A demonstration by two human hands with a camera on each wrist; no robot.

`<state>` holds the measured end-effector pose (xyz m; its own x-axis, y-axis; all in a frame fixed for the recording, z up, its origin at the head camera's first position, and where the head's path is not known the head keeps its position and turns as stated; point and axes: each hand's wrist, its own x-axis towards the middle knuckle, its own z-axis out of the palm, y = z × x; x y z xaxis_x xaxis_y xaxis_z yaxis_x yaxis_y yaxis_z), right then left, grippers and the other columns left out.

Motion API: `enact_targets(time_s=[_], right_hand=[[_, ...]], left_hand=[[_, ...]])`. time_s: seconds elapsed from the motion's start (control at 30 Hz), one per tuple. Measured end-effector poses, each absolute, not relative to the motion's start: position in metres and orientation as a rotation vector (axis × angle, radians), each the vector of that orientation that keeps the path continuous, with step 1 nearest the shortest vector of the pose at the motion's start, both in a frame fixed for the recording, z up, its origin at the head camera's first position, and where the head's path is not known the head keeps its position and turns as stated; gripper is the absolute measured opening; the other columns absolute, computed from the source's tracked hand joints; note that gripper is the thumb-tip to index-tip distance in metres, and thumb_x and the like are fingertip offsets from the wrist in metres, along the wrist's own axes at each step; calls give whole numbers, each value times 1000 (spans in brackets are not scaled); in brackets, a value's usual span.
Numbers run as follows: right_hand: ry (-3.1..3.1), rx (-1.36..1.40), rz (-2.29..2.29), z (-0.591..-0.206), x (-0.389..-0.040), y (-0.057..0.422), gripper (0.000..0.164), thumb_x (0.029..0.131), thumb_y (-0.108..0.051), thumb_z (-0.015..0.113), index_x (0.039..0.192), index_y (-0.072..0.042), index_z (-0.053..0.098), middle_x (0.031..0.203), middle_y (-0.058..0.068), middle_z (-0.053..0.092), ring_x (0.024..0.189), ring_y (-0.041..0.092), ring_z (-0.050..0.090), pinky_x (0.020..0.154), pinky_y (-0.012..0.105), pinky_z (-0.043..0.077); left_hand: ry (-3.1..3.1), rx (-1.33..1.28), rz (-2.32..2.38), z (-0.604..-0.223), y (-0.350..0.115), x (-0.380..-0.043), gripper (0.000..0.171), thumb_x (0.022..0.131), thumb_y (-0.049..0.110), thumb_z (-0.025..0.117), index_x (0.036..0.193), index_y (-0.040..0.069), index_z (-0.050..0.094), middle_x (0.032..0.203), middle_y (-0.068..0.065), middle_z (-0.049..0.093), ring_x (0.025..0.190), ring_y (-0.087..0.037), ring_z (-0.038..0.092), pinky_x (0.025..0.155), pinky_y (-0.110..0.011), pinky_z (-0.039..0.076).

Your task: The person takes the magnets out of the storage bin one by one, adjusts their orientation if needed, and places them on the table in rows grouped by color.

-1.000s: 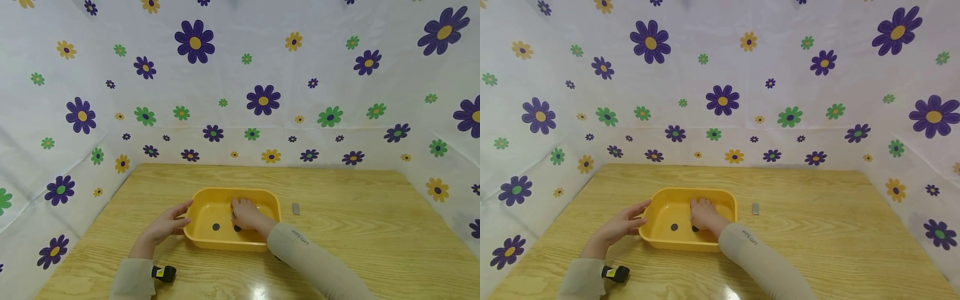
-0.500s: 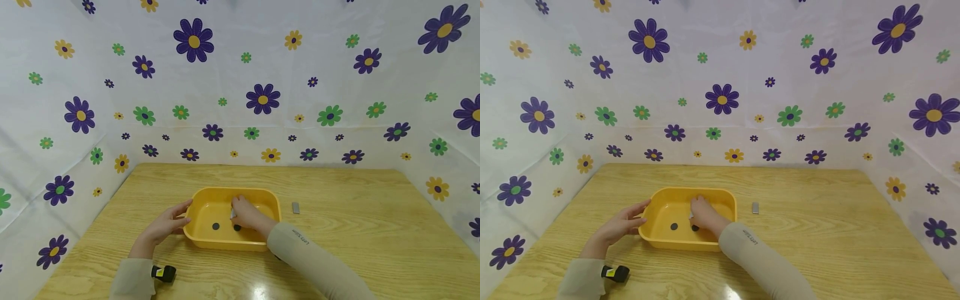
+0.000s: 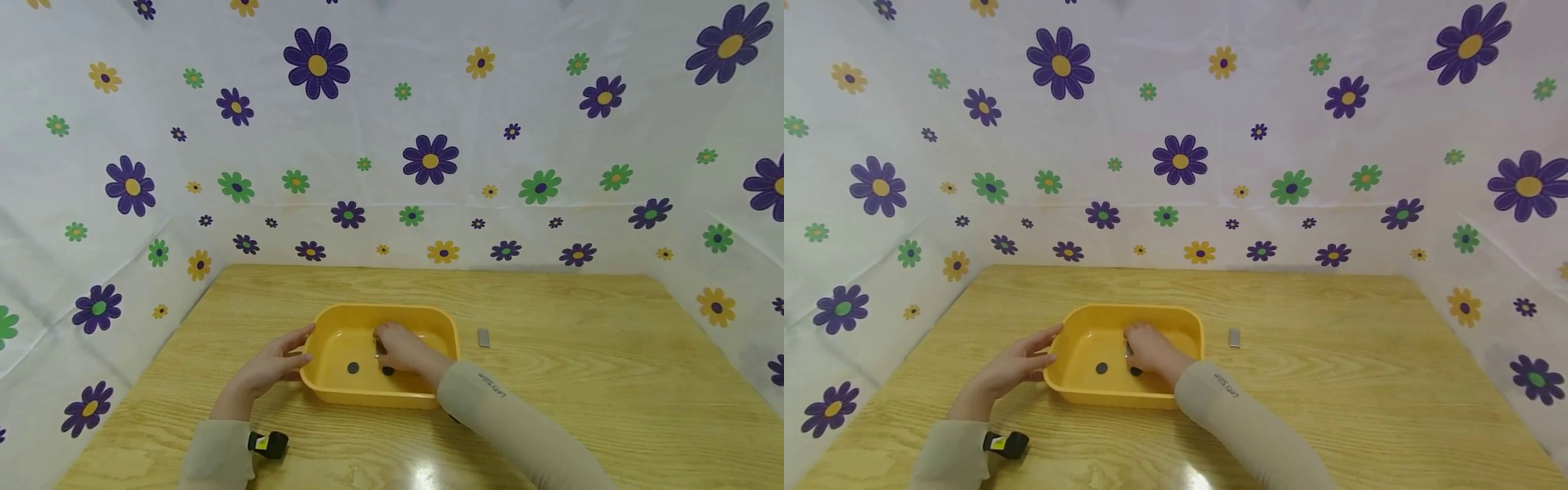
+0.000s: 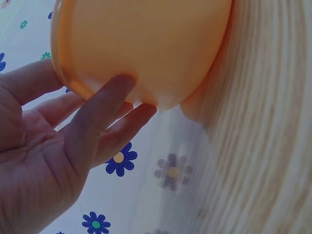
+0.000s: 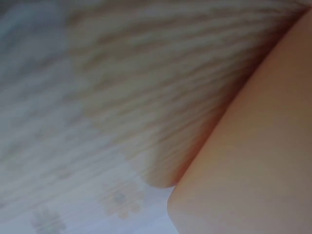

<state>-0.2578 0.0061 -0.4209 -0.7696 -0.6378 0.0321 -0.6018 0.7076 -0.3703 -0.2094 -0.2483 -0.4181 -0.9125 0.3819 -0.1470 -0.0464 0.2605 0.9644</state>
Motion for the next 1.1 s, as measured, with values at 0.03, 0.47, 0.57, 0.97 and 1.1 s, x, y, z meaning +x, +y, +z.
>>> enact_targets(time_s=[0.03, 0.47, 0.57, 0.97, 1.1], right_hand=[[2817, -1043, -542, -421, -259, 6, 22, 79, -10, 64, 96, 0, 56, 88, 7, 53, 81, 19, 49, 75, 29, 43], [2822, -948, -579, -419, -260, 8, 27, 76, -12, 65, 98, 0, 53, 88, 10, 48, 77, 21, 44, 67, 30, 42], [2823, -947, -600, -419, -259, 8, 28, 74, -11, 67, 94, 1, 53, 87, 11, 45, 73, 19, 44, 62, 27, 43], [2862, -927, -547, -418, -258, 7, 23, 67, -11, 70, 84, 3, 61, 80, 7, 46, 65, 16, 44, 59, 26, 42], [2875, -948, -512, -419, -259, 8, 22, 66, -11, 70, 81, 3, 62, 78, 7, 47, 64, 16, 43, 58, 26, 41]], left_hand=[[2186, 309, 1690, -418, -248, -210, 60, 90, 9, 49, 142, 8, 18, 143, -24, 8, 120, -41, 32, 81, -41, 47], [2191, 310, 1702, -414, -249, -211, 60, 90, 9, 50, 142, 8, 19, 142, -25, 10, 117, -41, 37, 81, -41, 47], [2178, 319, 1700, -414, -248, -209, 60, 90, 8, 49, 142, 8, 18, 143, -25, 10, 116, -40, 39, 81, -41, 47], [2185, 310, 1701, -418, -249, -209, 60, 90, 9, 49, 142, 8, 18, 143, -23, 10, 118, -41, 35, 80, -40, 47], [2182, 310, 1701, -417, -248, -209, 60, 90, 9, 49, 142, 9, 18, 143, -23, 10, 119, -41, 34, 80, -40, 48]])
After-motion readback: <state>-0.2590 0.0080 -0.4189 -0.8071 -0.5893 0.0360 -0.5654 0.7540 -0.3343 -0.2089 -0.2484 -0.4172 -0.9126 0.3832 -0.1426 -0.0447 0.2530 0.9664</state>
